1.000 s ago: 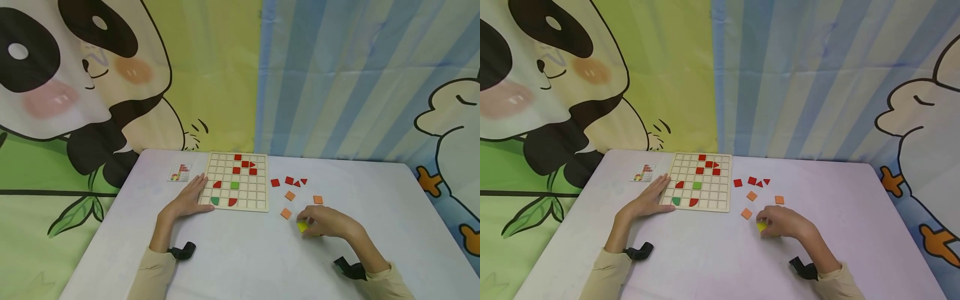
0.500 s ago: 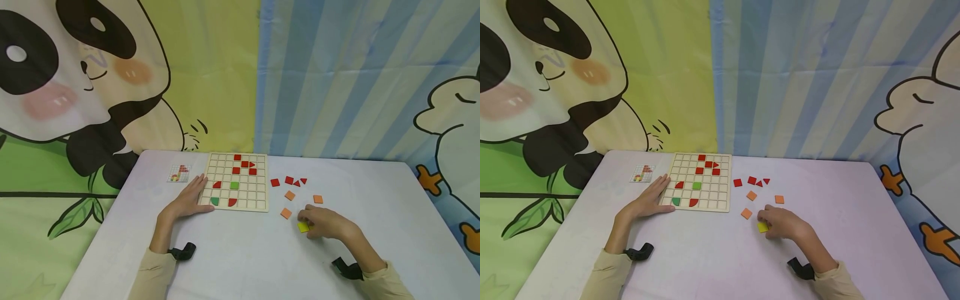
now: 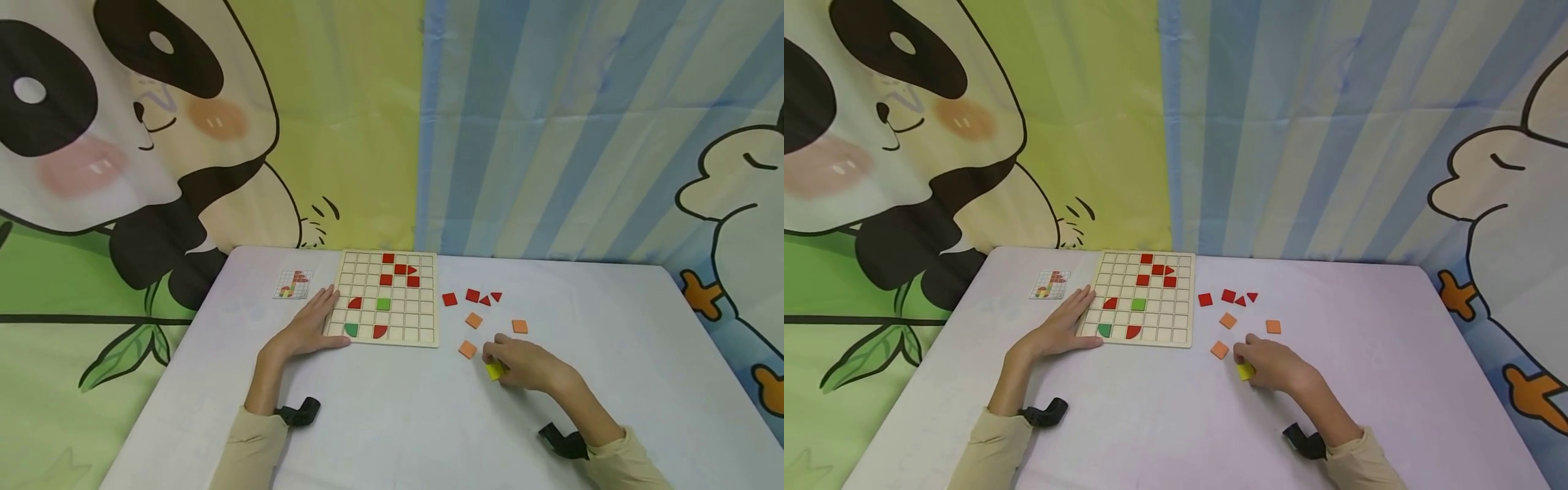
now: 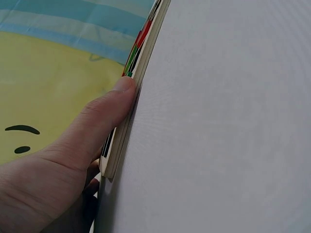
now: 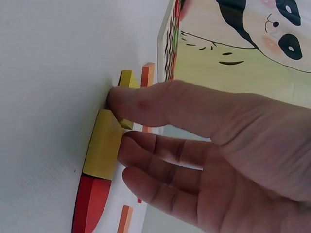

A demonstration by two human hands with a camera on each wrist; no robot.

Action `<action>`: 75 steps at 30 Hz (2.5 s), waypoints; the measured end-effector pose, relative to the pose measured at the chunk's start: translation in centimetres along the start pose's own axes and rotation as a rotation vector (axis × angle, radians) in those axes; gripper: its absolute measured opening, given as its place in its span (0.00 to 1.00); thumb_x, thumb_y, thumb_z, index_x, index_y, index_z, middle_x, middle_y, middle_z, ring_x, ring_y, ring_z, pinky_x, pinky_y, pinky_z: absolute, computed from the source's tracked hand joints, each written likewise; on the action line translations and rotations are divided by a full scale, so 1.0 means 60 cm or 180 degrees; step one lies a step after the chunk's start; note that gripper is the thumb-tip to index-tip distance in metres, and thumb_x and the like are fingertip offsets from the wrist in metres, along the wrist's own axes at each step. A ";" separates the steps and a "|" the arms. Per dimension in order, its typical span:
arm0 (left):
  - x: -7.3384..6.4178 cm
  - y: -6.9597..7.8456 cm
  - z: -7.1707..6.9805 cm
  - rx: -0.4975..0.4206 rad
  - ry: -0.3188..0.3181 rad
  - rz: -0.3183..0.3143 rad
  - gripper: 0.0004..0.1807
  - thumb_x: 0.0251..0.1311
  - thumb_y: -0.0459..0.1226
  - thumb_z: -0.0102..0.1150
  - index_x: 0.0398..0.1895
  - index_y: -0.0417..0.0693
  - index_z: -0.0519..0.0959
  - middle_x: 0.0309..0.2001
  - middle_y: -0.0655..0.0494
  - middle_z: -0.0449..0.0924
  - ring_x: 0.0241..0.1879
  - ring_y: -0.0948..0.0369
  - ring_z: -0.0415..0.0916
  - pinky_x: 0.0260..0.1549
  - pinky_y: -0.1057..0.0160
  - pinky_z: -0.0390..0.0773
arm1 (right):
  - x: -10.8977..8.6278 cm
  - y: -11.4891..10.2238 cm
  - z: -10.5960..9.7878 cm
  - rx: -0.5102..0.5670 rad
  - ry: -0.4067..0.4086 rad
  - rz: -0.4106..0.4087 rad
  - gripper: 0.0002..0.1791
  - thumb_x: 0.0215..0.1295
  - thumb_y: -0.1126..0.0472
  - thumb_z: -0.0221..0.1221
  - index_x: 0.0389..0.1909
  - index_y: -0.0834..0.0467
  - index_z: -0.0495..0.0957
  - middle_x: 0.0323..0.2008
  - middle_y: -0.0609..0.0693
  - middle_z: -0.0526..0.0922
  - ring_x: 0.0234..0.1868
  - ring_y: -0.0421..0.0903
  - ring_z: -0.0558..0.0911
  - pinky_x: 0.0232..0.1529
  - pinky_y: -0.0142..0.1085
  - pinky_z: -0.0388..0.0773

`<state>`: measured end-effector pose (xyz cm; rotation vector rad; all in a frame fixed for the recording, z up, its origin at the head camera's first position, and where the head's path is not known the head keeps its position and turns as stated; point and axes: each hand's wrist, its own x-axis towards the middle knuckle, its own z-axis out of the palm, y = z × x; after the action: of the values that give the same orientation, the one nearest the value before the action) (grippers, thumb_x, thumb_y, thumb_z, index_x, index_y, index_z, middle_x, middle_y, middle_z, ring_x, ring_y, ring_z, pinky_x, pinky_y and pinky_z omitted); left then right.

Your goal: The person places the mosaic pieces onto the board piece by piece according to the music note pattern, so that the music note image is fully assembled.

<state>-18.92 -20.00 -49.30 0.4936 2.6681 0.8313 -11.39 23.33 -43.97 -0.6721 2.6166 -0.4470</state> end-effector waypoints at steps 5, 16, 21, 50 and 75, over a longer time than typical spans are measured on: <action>0.000 -0.003 0.004 -0.0007 -0.0007 0.0006 0.62 0.58 0.57 0.72 0.84 0.42 0.46 0.85 0.44 0.38 0.84 0.42 0.34 0.78 0.34 0.46 | -0.002 0.006 -0.006 0.0182 0.0008 -0.0193 0.15 0.56 0.70 0.70 0.38 0.53 0.77 0.32 0.41 0.72 0.32 0.36 0.70 0.34 0.29 0.73; 0.002 0.000 0.000 0.0043 -0.0018 0.0002 0.62 0.57 0.58 0.72 0.84 0.42 0.46 0.85 0.43 0.38 0.84 0.42 0.34 0.78 0.35 0.46 | -0.004 0.001 -0.009 0.0302 -0.0205 -0.0240 0.14 0.53 0.68 0.70 0.35 0.53 0.76 0.30 0.41 0.69 0.30 0.34 0.69 0.32 0.28 0.69; 0.001 0.001 -0.001 0.0061 -0.0025 0.0011 0.63 0.57 0.58 0.72 0.84 0.41 0.46 0.85 0.42 0.38 0.84 0.41 0.34 0.78 0.35 0.46 | -0.002 0.002 -0.012 0.0447 -0.0246 -0.0215 0.14 0.54 0.68 0.70 0.36 0.53 0.76 0.30 0.42 0.72 0.31 0.36 0.71 0.32 0.29 0.71; -0.001 0.000 -0.001 0.0038 -0.0001 -0.0014 0.63 0.57 0.58 0.72 0.84 0.41 0.46 0.85 0.43 0.39 0.84 0.42 0.34 0.78 0.35 0.46 | 0.019 -0.024 0.005 0.0137 0.0691 -0.0889 0.17 0.63 0.64 0.72 0.53 0.60 0.87 0.41 0.42 0.81 0.37 0.40 0.80 0.36 0.29 0.82; 0.006 0.004 0.003 0.0022 -0.0020 0.0062 0.63 0.57 0.60 0.72 0.84 0.43 0.47 0.85 0.44 0.39 0.84 0.42 0.34 0.78 0.35 0.47 | 0.283 -0.204 0.012 -0.0037 0.0660 -0.0538 0.07 0.70 0.58 0.66 0.41 0.54 0.91 0.37 0.46 0.90 0.31 0.39 0.78 0.32 0.31 0.75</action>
<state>-19.11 -19.59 -49.38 0.5238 2.6656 0.8250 -19.98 4.26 -44.79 -0.8992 2.7680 -0.5803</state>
